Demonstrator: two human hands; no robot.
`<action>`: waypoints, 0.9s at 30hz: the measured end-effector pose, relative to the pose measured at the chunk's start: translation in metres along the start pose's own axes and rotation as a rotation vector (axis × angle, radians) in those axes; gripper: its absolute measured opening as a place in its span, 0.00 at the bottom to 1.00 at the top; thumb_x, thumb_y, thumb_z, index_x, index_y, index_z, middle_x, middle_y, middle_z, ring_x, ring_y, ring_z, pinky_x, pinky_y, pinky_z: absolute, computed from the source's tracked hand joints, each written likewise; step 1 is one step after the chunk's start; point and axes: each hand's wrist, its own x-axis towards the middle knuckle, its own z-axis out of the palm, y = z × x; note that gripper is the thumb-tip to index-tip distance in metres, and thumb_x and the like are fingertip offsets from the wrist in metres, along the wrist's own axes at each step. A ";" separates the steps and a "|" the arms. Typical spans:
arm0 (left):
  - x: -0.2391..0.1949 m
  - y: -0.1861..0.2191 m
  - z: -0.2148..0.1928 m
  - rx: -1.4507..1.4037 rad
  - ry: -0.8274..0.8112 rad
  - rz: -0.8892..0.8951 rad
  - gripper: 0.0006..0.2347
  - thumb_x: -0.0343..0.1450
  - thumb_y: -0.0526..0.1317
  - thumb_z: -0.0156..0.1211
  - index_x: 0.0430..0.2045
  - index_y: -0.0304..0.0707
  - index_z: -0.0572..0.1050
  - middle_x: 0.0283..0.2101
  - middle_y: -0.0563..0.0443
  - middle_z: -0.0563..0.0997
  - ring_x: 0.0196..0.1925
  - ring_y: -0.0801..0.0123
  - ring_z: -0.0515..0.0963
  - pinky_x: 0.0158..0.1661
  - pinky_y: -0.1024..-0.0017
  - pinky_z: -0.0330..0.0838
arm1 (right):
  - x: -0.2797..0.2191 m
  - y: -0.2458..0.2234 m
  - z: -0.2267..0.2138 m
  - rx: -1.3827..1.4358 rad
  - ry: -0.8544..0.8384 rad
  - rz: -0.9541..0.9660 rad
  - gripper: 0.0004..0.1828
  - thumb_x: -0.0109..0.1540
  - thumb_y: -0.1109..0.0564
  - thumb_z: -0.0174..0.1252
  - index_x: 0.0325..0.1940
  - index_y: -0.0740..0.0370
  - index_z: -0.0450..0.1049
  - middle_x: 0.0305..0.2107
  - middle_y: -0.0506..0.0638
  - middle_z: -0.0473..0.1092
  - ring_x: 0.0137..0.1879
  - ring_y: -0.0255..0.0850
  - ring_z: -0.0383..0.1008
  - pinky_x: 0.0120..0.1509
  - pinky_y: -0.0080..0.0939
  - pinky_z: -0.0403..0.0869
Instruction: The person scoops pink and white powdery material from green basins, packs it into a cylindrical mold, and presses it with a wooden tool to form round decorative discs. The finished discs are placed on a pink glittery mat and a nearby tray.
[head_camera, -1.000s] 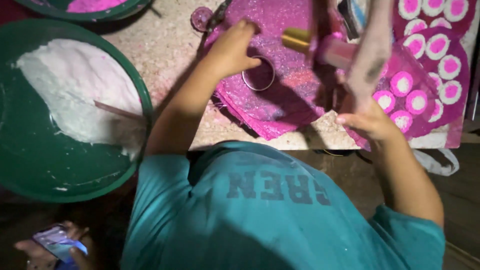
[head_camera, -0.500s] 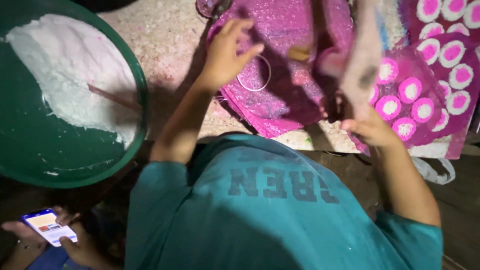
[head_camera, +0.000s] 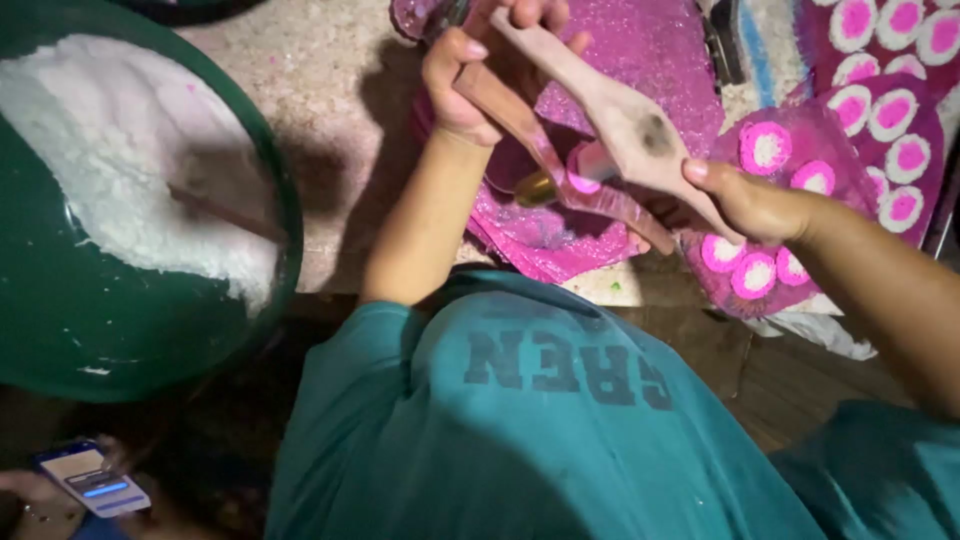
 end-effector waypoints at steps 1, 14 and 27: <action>0.000 0.000 -0.008 0.006 0.041 0.030 0.15 0.69 0.46 0.50 0.45 0.37 0.71 0.45 0.51 0.72 0.55 0.61 0.73 0.67 0.53 0.65 | 0.002 -0.006 0.001 -0.070 0.015 0.002 0.53 0.62 0.21 0.27 0.67 0.68 0.65 0.53 0.65 0.74 0.58 0.56 0.76 0.65 0.54 0.72; -0.016 0.033 -0.053 -0.042 0.145 0.151 0.14 0.76 0.51 0.47 0.33 0.42 0.70 0.36 0.57 0.72 0.45 0.68 0.73 0.56 0.64 0.70 | 0.031 -0.059 0.050 -0.239 0.058 -0.081 0.53 0.60 0.18 0.22 0.50 0.64 0.75 0.34 0.57 0.77 0.39 0.46 0.78 0.46 0.46 0.78; 0.006 0.006 -0.100 0.114 0.154 0.241 0.22 0.77 0.56 0.41 0.31 0.36 0.75 0.30 0.48 0.77 0.39 0.58 0.77 0.48 0.57 0.73 | 0.027 -0.058 0.049 -0.309 0.370 -0.172 0.41 0.67 0.28 0.34 0.55 0.68 0.71 0.28 0.50 0.73 0.36 0.41 0.72 0.42 0.45 0.71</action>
